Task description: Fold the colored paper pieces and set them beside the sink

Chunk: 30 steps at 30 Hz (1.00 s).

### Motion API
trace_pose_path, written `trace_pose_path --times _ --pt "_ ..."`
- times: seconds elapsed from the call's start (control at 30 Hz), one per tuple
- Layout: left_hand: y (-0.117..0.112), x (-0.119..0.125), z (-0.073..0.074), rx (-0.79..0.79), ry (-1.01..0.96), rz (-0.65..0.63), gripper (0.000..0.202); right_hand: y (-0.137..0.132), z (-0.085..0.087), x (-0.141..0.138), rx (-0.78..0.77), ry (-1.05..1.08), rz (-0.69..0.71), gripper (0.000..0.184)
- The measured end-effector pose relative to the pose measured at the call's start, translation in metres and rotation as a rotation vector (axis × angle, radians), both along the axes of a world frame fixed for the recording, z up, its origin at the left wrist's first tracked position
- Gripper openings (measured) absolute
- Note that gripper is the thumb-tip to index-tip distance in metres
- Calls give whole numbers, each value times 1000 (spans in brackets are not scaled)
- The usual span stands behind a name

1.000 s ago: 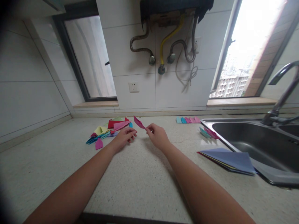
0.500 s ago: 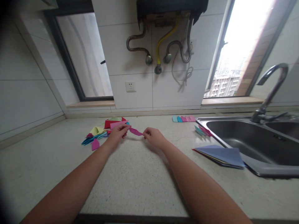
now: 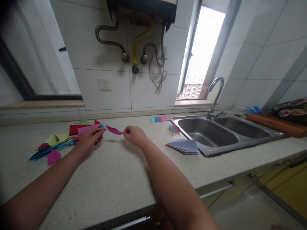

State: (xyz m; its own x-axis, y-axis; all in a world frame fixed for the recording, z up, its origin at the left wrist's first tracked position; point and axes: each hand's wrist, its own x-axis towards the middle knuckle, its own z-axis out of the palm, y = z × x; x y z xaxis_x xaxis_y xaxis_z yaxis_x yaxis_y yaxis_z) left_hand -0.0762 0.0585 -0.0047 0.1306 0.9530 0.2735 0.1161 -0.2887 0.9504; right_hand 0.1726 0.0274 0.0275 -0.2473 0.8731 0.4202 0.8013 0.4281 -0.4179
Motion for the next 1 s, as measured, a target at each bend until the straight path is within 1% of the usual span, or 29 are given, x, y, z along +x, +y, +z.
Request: trace_pose_path --times 0.07,0.13,0.2,0.27,0.37,0.43,0.5,0.57,0.67,0.77,1.0 --pt "1 -1 -3 -4 50 -13 50 -1 10 10 58 -32 -84 16" --pt "1 -1 -5 0 112 -27 49 -1 22 26 112 -66 -192 16" --pt "-1 -1 -6 12 181 -45 47 -2 33 48 136 -96 -329 18" --pt "-3 0 -5 42 249 -74 44 -6 39 72 121 -147 -481 21" --pt "-7 2 -4 81 350 -134 39 -15 40 111 39 -269 -699 25" --pt "-8 2 -4 78 397 -171 38 -22 36 133 -56 -317 -834 27" --pt "-9 3 -5 66 422 -197 38 -26 31 151 -144 -332 -930 28" --pt "-9 3 -5 60 442 -212 38 -28 26 163 -205 -336 -972 30" --pt "-11 3 -4 61 476 -222 36 -27 18 173 -263 -342 -979 35" --pt "-12 4 -2 81 520 -230 33 -24 13 177 -304 -343 -977 37" --pt "-10 5 -3 113 572 -243 29 -16 5 184 -371 -344 -1000 33"
